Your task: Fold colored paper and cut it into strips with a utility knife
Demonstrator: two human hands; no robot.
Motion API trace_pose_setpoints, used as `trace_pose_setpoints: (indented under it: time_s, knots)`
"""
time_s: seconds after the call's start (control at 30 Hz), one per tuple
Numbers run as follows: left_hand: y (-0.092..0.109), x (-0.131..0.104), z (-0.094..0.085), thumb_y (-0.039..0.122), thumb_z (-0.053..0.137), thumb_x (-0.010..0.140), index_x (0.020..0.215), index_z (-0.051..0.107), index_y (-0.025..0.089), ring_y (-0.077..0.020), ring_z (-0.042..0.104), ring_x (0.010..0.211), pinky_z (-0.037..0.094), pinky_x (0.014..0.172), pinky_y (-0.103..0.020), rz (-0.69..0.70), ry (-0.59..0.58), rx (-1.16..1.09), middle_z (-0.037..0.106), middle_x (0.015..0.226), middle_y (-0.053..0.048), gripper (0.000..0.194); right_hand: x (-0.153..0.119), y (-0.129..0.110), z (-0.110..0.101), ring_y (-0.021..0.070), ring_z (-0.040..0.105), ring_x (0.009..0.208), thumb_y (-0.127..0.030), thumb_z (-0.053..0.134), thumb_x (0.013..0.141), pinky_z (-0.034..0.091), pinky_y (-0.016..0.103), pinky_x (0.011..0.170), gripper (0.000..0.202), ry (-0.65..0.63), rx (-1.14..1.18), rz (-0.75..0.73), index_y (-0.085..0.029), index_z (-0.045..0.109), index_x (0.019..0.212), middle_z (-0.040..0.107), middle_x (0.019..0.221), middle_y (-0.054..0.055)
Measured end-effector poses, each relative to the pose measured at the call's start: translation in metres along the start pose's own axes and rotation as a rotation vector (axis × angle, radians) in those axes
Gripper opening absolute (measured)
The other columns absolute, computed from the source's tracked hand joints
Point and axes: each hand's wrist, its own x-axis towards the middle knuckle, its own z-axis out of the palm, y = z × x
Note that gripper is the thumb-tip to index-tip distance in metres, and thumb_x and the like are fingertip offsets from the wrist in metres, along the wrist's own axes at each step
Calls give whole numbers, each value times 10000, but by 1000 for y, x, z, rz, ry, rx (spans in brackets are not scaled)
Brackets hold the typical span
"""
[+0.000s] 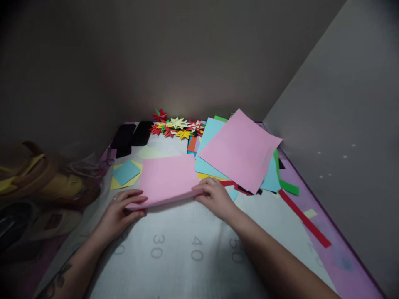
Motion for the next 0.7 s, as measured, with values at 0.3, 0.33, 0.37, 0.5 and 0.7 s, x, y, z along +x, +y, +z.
trace_pose_setpoints:
  time_s: [0.3, 0.33, 0.37, 0.5, 0.7]
  knots:
    - [-10, 6, 0, 243, 610, 798, 951, 729, 279, -227, 594, 985, 454, 862, -390, 142, 20, 10, 688, 1028, -52, 198, -3, 11, 5, 214, 562, 911, -23, 577, 728, 441, 404, 806, 367, -13, -14, -171, -291, 731, 926, 664, 960, 46]
    - [-11, 5, -1, 236, 594, 801, 892, 738, 278, -221, 597, 967, 451, 861, -391, 138, 19, 14, 696, 997, -46, 175, -3, 10, 5, 213, 560, 903, -25, 573, 727, 439, 403, 803, 344, -3, -27, -160, -285, 736, 881, 663, 943, 45]
    - [-11, 4, -1, 241, 586, 803, 848, 741, 275, -215, 600, 945, 448, 858, -389, 124, 27, 15, 702, 966, -42, 165, -4, 8, 5, 210, 560, 894, -36, 571, 734, 435, 401, 804, 314, 2, -35, -141, -277, 735, 852, 662, 928, 43]
    - [-2, 3, -2, 341, 570, 815, 743, 722, 236, -207, 591, 868, 439, 822, -360, -21, 51, 40, 691, 851, -40, 198, -1, -4, 3, 197, 547, 824, -164, 566, 811, 419, 369, 779, 144, 5, -65, 2, -218, 678, 739, 635, 819, 36]
    - [15, 14, 1, 434, 501, 806, 573, 621, 205, -195, 576, 835, 430, 767, -310, -266, 77, 54, 636, 798, -32, 348, 11, -11, 8, 183, 496, 727, -237, 473, 851, 387, 325, 742, 300, 21, -220, 165, -214, 470, 551, 511, 646, 8]
